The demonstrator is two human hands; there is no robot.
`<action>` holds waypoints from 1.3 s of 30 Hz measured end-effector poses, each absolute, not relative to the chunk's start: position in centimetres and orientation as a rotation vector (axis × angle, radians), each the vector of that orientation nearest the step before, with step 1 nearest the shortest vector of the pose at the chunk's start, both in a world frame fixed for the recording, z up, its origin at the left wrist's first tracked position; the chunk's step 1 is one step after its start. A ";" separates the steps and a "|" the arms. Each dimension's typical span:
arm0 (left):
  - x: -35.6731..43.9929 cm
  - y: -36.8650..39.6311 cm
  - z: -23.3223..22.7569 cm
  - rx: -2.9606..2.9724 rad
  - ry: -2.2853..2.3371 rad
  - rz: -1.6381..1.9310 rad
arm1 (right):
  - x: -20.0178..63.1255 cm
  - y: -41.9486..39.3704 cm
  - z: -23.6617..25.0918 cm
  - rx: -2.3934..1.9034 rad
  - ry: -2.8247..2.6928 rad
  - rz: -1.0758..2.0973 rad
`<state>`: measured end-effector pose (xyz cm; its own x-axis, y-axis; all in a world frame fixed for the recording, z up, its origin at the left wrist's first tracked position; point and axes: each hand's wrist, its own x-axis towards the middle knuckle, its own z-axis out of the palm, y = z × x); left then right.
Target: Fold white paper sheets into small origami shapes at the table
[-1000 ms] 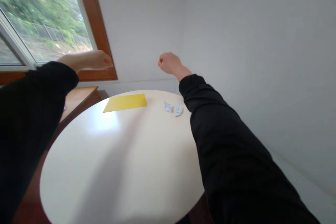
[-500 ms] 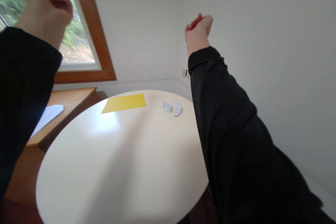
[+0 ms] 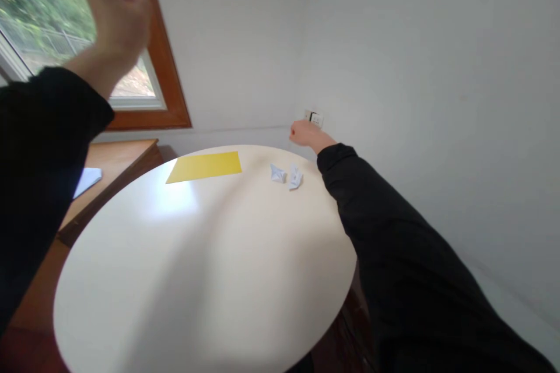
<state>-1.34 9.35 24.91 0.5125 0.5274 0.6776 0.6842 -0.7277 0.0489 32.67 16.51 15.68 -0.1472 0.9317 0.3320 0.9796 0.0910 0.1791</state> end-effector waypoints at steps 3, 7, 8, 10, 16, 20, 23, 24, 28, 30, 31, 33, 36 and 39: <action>0.9 5.6 18.3 -2.652 -0.925 -0.869 | 30.4 15.6 12.1 -1.945 -2.459 -0.282; 3.1 1.3 9.9 -2.863 -0.687 -0.537 | 27.8 14.1 7.9 -1.862 -2.625 -0.400; 3.3 0.8 8.4 -2.908 -0.609 -0.433 | 27.4 14.0 7.0 -1.843 -2.628 -0.474; 3.3 0.2 6.2 -2.939 -0.593 -0.338 | 27.0 13.9 5.5 -1.804 -2.633 -0.552; 1.8 0.4 3.6 -2.932 -1.318 -0.897 | 26.3 14.2 2.8 -1.789 -2.530 -0.647; 0.9 1.9 2.6 -2.868 -1.629 -1.262 | 25.0 14.2 2.4 -1.793 -2.479 -0.653; 0.0 3.4 1.7 -2.769 -1.828 -1.476 | 24.0 14.0 2.2 -1.780 -2.414 -0.685; -0.3 3.8 1.4 -2.747 -1.865 -1.505 | 23.8 14.0 2.1 -1.794 -2.383 -0.697; -1.3 4.8 0.5 -2.662 -1.999 -1.588 | 23.3 14.5 1.3 -1.958 -2.287 -0.646; -1.5 4.8 0.2 -2.630 -2.046 -1.619 | 23.3 14.7 1.0 -2.071 -2.297 -0.522; -1.5 4.7 0.1 -2.625 -2.062 -1.624 | 23.3 14.7 0.8 -2.095 -2.301 -0.491; -1.4 4.6 -0.2 -2.635 -2.076 -1.618 | 23.3 14.6 0.8 -2.075 -2.306 -0.497; -1.2 4.7 -0.6 -2.632 -2.059 -1.619 | 22.9 14.2 1.3 -2.055 -2.277 -0.511; -1.0 5.1 -0.8 -2.585 -2.045 -1.715 | 22.0 13.3 2.3 -1.967 -2.240 -0.479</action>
